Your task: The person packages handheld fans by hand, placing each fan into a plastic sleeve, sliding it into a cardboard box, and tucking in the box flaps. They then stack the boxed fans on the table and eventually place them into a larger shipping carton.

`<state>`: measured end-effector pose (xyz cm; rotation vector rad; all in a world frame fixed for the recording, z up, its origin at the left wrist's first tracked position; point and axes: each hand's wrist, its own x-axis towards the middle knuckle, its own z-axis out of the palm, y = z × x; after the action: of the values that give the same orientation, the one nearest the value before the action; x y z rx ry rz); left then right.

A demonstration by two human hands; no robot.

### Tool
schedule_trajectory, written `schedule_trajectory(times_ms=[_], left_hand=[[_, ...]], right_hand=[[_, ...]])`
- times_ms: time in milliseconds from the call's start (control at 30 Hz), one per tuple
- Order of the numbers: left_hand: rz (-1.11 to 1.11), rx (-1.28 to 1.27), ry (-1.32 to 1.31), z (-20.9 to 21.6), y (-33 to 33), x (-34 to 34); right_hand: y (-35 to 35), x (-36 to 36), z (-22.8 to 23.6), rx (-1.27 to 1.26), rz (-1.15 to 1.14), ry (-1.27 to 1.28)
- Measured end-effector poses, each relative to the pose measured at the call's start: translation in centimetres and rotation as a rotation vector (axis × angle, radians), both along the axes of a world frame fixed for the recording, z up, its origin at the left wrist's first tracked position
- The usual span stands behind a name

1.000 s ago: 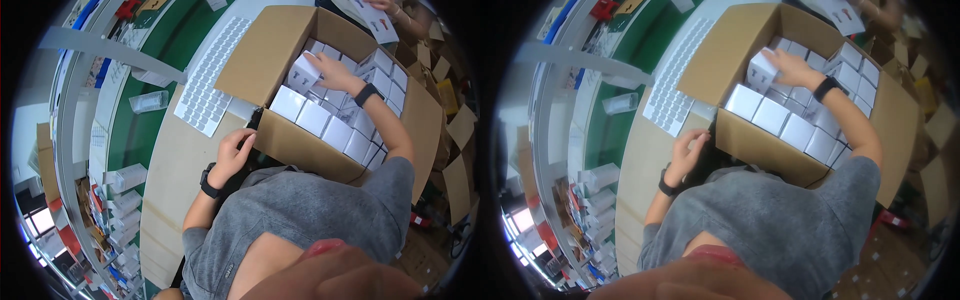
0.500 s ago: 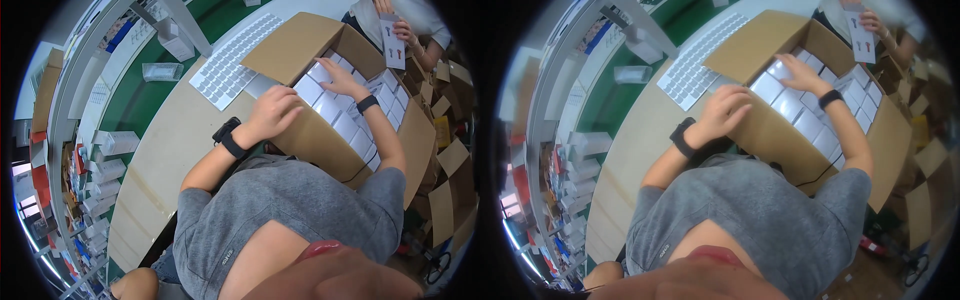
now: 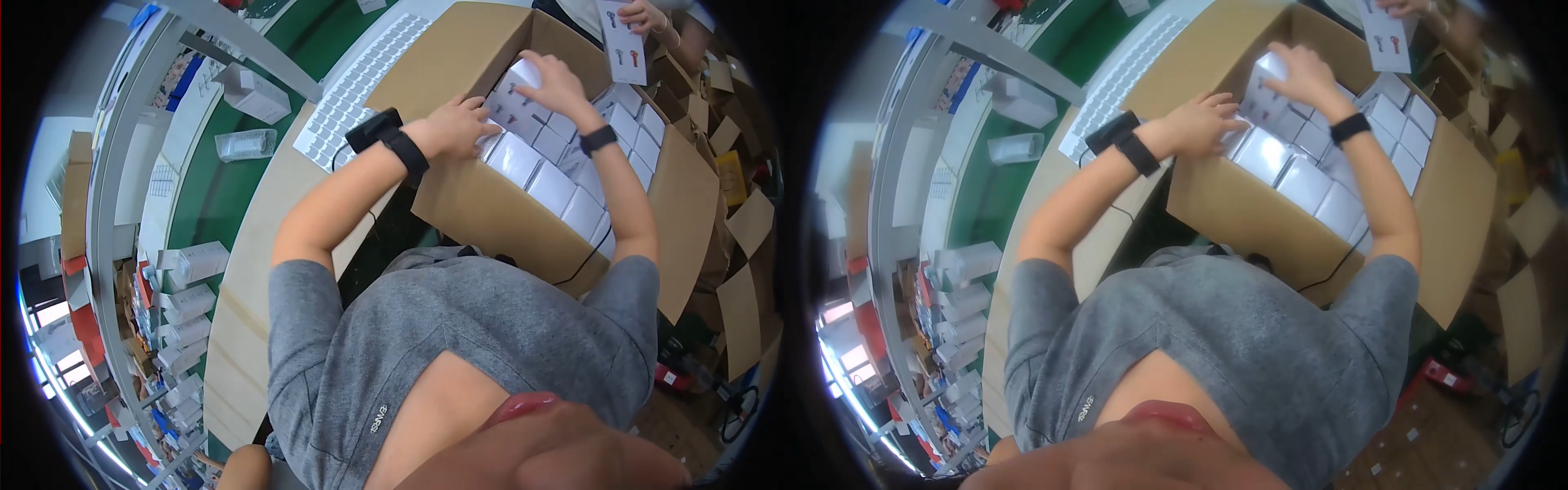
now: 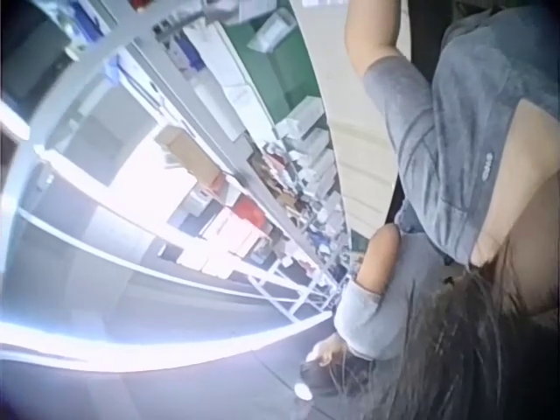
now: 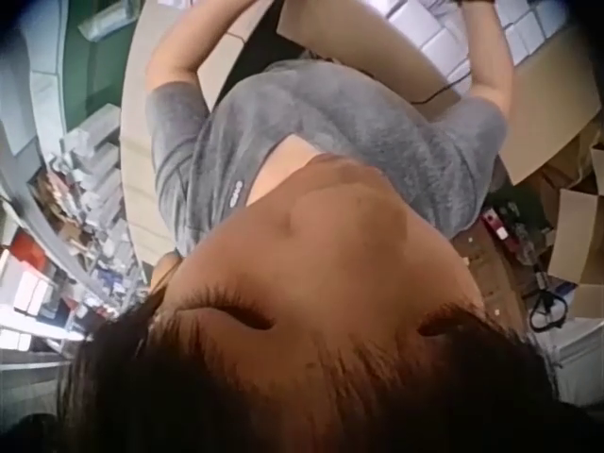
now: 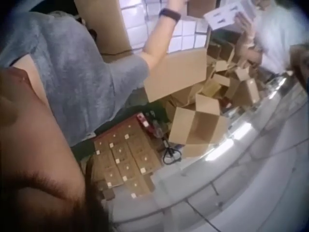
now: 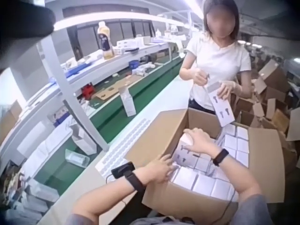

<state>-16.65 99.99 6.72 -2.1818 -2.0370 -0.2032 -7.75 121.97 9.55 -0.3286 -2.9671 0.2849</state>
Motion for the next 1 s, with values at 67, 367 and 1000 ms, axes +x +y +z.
schedule_trajectory(times_ms=[67,367,1000], left_hand=[[-0.139,0.013,0.031,0.2,1.2,-0.2],[-0.163,-0.422,0.032,1.5,5.5,-1.6],[-0.044,-0.244,-0.126,4.0,2.0,-1.0]], right_hand=[[1.1,2.0,1.8,0.072,0.018,0.103],[1.8,5.7,3.3,0.033,0.011,0.412],[0.3,8.2,8.9,-0.199,-0.015,0.536]])
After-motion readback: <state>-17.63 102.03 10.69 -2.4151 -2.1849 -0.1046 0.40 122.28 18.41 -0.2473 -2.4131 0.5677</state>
